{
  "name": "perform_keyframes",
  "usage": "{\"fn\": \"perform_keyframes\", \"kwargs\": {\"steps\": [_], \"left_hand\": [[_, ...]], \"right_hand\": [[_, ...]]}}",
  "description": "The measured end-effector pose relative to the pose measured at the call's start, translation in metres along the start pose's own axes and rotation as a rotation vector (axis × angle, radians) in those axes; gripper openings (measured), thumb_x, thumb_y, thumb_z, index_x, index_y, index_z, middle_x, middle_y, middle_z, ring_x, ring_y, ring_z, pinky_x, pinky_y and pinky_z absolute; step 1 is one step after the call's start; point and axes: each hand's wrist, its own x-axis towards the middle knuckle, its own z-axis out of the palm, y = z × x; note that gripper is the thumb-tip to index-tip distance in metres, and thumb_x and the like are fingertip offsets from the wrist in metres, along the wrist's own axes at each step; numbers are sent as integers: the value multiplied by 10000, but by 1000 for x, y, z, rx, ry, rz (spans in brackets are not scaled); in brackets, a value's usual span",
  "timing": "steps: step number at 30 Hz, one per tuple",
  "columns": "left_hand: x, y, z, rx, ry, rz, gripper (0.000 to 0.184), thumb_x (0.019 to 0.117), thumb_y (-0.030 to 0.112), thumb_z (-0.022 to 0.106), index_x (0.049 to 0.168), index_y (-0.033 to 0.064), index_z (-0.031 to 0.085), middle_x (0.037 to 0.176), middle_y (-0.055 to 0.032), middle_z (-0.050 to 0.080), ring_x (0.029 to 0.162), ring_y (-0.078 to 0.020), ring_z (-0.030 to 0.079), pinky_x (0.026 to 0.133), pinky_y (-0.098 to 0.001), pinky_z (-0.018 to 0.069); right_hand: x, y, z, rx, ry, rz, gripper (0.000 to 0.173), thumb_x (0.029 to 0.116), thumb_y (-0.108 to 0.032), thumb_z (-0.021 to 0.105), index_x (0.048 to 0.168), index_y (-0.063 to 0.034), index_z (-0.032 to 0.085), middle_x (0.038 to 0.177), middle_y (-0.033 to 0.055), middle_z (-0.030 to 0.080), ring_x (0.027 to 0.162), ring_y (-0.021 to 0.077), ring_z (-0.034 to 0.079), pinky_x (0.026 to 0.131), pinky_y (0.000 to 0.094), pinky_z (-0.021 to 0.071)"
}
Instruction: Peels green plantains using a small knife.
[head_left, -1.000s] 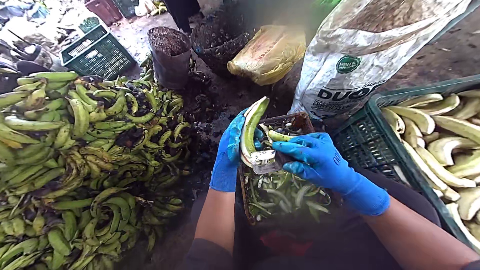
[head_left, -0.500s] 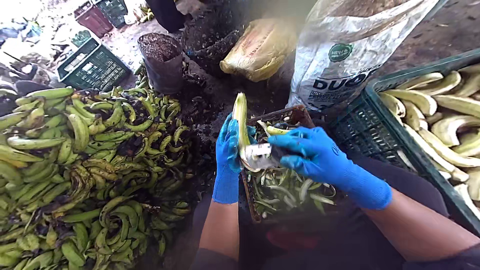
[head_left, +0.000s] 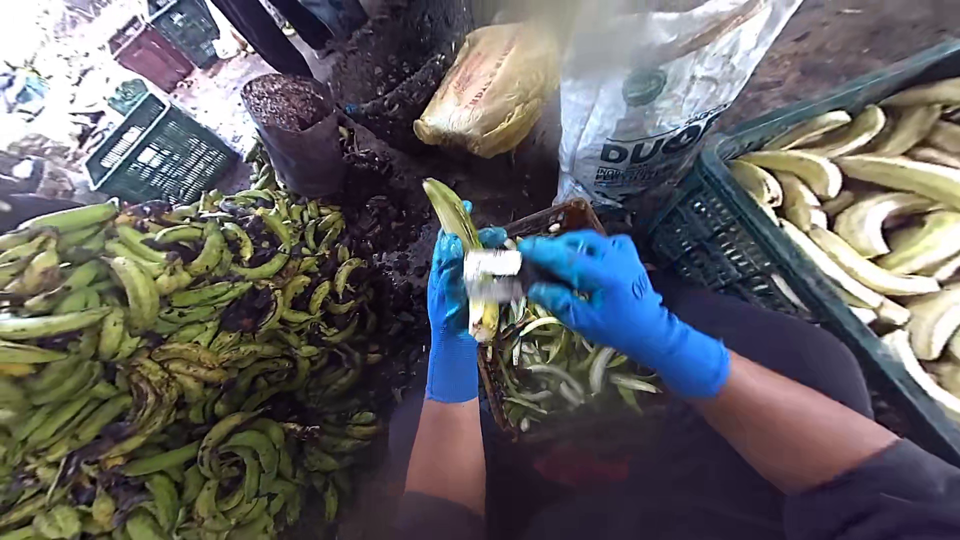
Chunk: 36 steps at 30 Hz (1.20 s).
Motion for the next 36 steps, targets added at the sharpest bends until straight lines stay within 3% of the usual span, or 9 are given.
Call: {"fn": "perform_keyframes", "kwargs": {"steps": [5, 9, 12, 21, 25, 27, 29, 31, 36], "left_hand": [[3, -7, 20, 90, 37, 283, 607, 997, 446, 598, 1506, 257, 327, 1282, -10, 645, 1013, -82, 659, 835, -227, 557], [-3, -3, 27, -13, -162, -336, 408, 1027, 346, 521, 1391, 164, 497, 981, -83, 698, 749, -137, 682, 633, -267, 587], [0, -5, 16, 108, -281, -572, 465, 1094, 321, 337, 1543, 204, 355, 1105, -145, 698, 814, -188, 697, 695, -308, 595], [11, -1, 29, -6, 269, 530, 444, 1073, 362, 464, 1463, 179, 358, 1311, -66, 627, 1122, -238, 677, 955, -436, 579], [-8, 4, 34, -4, 15, 164, 434, 1105, 346, 334, 1521, 231, 376, 1352, -37, 627, 1150, -156, 653, 923, -322, 572], [-17, 14, 16, 53, -130, -112, 464, 1063, 280, 433, 1523, 217, 416, 1354, -16, 611, 1111, -103, 637, 900, -283, 559], [-18, 27, 10, 157, -206, -416, 410, 997, 174, 502, 1405, 129, 508, 1090, -43, 706, 885, -122, 698, 762, -297, 605], [-20, 30, 12, 207, -313, -596, 522, 1024, 212, 504, 1527, 126, 395, 1125, -72, 707, 922, -139, 708, 820, -311, 610], [-3, 14, 18, 56, -9, -68, 420, 1088, 281, 289, 1471, 152, 400, 1203, -111, 682, 956, -180, 695, 819, -336, 590]], "right_hand": [[-13, -4, -7, 81, -46, -94, 443, 1010, -525, 511, 1314, -267, 705, 1104, 58, 735, 971, 178, 673, 815, 466, 475], [25, 43, -19, -109, 139, -95, 426, 988, -463, 589, 1306, -204, 708, 1118, 156, 714, 927, 301, 689, 750, 560, 509], [42, 68, -33, -230, 240, 67, 463, 1020, -509, 533, 1369, -237, 670, 1188, 184, 683, 1018, 349, 660, 851, 604, 453], [-10, -7, 1, -102, 85, -188, 436, 1013, -513, 536, 1327, -249, 682, 1112, 91, 725, 988, 216, 665, 873, 474, 444], [16, 16, -7, -119, 97, -195, 461, 1013, -496, 498, 1336, -230, 691, 1140, 121, 719, 997, 248, 674, 839, 522, 452], [23, 22, -15, -151, 99, -231, 458, 1012, -519, 497, 1328, -253, 695, 1158, 108, 725, 1026, 240, 674, 880, 518, 441], [33, 35, -20, -128, 96, -189, 448, 1012, -520, 526, 1327, -250, 697, 1155, 127, 727, 998, 273, 682, 860, 561, 451], [44, 52, -27, -121, 63, -15, 450, 1020, -494, 512, 1344, -237, 690, 1202, 143, 711, 1040, 319, 677, 867, 612, 451], [25, 25, -16, -162, 140, 47, 513, 1036, -513, 458, 1401, -200, 638, 1220, 153, 685, 1053, 319, 657, 854, 589, 475]]}}
